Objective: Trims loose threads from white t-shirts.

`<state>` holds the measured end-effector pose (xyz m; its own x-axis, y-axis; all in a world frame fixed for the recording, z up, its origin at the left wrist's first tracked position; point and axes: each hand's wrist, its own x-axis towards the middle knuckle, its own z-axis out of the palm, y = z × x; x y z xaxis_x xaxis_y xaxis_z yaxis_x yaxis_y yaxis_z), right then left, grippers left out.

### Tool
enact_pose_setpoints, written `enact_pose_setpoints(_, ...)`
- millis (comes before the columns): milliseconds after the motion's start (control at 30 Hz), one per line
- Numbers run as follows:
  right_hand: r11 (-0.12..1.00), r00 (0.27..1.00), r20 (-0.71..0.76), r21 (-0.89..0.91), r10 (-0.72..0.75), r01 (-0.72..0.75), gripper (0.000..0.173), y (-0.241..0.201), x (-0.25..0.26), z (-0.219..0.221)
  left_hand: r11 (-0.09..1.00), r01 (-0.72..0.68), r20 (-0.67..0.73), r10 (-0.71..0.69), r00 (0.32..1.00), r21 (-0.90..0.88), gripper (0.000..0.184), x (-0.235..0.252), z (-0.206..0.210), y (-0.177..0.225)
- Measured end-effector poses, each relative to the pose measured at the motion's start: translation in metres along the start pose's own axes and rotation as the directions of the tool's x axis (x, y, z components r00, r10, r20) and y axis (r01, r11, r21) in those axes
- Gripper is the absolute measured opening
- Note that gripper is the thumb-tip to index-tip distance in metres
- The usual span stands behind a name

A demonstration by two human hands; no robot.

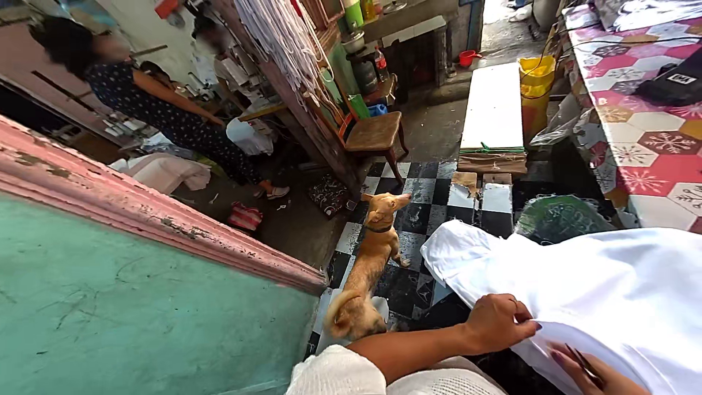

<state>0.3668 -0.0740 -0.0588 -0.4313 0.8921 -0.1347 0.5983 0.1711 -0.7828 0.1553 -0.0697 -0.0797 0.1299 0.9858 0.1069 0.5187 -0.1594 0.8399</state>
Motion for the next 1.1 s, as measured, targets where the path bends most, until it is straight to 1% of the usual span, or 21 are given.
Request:
enact_pose_setpoints(67,0.985,1.000,-0.018,0.170,-0.006,0.009,0.034,-0.006,0.020,0.022,0.997,-0.061,-0.035,0.059,0.998,-0.051,0.021,-0.001,-0.005,-0.001)
enact_pose_setpoints(133,0.951,0.996,0.000,0.300,0.085,-0.081,0.028,-0.006,0.030,0.039,0.994,-0.071,-0.062,0.066,0.996,-0.078,0.020,-0.003,-0.012,-0.003)
enact_pose_setpoints(200,0.888,0.981,0.026,0.420,0.192,-0.185,0.020,-0.005,0.035,0.051,0.997,-0.066,-0.074,0.062,0.995,-0.048,0.020,-0.006,-0.023,-0.012)
enact_pose_setpoints(233,0.854,0.972,0.039,0.470,0.232,-0.223,0.020,-0.005,0.036,0.055,0.998,-0.069,-0.036,0.068,0.997,-0.016,0.022,-0.008,-0.028,-0.020)
enact_pose_setpoints(267,0.824,0.962,0.051,0.505,0.267,-0.256,0.021,-0.005,0.036,0.058,0.997,-0.071,0.044,0.070,0.997,0.020,0.030,-0.009,-0.035,-0.027)
enact_pose_setpoints(300,0.802,0.953,0.068,0.523,0.297,-0.287,0.021,-0.005,0.035,0.061,0.994,-0.076,0.131,0.065,0.989,0.075,0.039,-0.012,-0.040,-0.034)
enact_pose_setpoints(333,0.789,0.942,0.086,0.526,0.323,-0.318,0.021,-0.006,0.033,0.063,0.984,-0.097,0.181,0.070,0.981,0.147,0.041,-0.017,-0.044,-0.041)
enact_pose_setpoints(367,0.779,0.933,0.094,0.526,0.346,-0.342,0.022,-0.006,0.032,0.065,0.970,-0.132,0.190,0.093,0.977,0.204,0.032,-0.023,-0.044,-0.050)
enact_pose_setpoints(400,0.771,0.927,0.091,0.528,0.365,-0.355,0.022,-0.006,0.029,0.066,0.959,-0.158,0.183,0.116,0.976,0.236,0.020,-0.029,-0.045,-0.058)
enact_pose_setpoints(433,0.767,0.924,0.081,0.533,0.375,-0.358,0.024,-0.006,0.026,0.067,0.956,-0.159,0.184,0.115,0.976,0.246,0.014,-0.033,-0.047,-0.063)
enact_pose_setpoints(567,0.767,0.924,0.030,0.548,0.382,-0.335,0.025,-0.008,0.021,0.072,0.973,-0.092,0.178,0.054,0.982,0.212,0.014,-0.040,-0.061,-0.061)
enact_pose_setpoints(667,0.714,0.914,0.002,0.623,0.407,-0.319,0.025,-0.015,0.017,0.076,0.955,-0.117,0.083,0.097,0.992,0.273,0.011,-0.046,-0.058,-0.056)
enact_pose_setpoints(700,0.712,0.915,0.001,0.628,0.404,-0.315,0.024,-0.016,0.016,0.075,0.945,-0.139,0.083,0.119,0.989,0.296,0.011,-0.046,-0.056,-0.056)
enact_pose_setpoints(733,0.741,0.923,-0.002,0.597,0.385,-0.308,0.021,-0.017,0.014,0.073,0.940,-0.146,0.099,0.121,0.988,0.309,0.011,-0.047,-0.054,-0.058)
enact_pose_setpoints(767,0.809,0.940,-0.016,0.513,0.341,-0.285,0.015,-0.016,0.010,0.069,0.937,-0.143,0.114,0.112,0.987,0.318,0.011,-0.048,-0.053,-0.060)
enact_pose_setpoints(800,0.896,0.963,-0.045,0.381,0.265,-0.229,0.012,-0.014,0.004,0.065,0.932,-0.140,0.120,0.106,0.987,0.333,0.010,-0.048,-0.053,-0.063)
enact_pose_setpoints(867,0.996,0.991,-0.127,0.075,0.050,-0.041,0.019,-0.011,-0.010,0.054,0.910,-0.185,0.106,0.157,0.982,0.371,0.009,-0.048,-0.054,-0.070)
enact_pose_setpoints(900,0.997,0.987,-0.154,-0.069,-0.037,0.027,0.019,-0.008,-0.019,0.048,0.892,-0.229,0.106,0.203,0.973,0.390,0.014,-0.048,-0.053,-0.073)
enact_pose_setpoints(967,0.956,0.983,-0.177,-0.292,-0.044,-0.010,0.020,-0.001,-0.036,0.030,0.864,-0.307,0.121,0.282,0.952,0.400,0.025,-0.047,-0.047,-0.076)
enact_pose_setpoints(1033,0.890,0.985,-0.170,-0.444,0.031,-0.104,0.024,0.012,-0.053,0.008,0.843,-0.350,0.049,0.363,0.930,0.409,0.015,-0.044,-0.041,-0.077)
enact_pose_setpoints(1100,0.808,0.982,-0.171,-0.566,0.079,-0.163,0.033,0.029,-0.072,-0.013,0.849,-0.342,-0.001,0.374,0.927,0.401,0.008,-0.041,-0.047,-0.075)
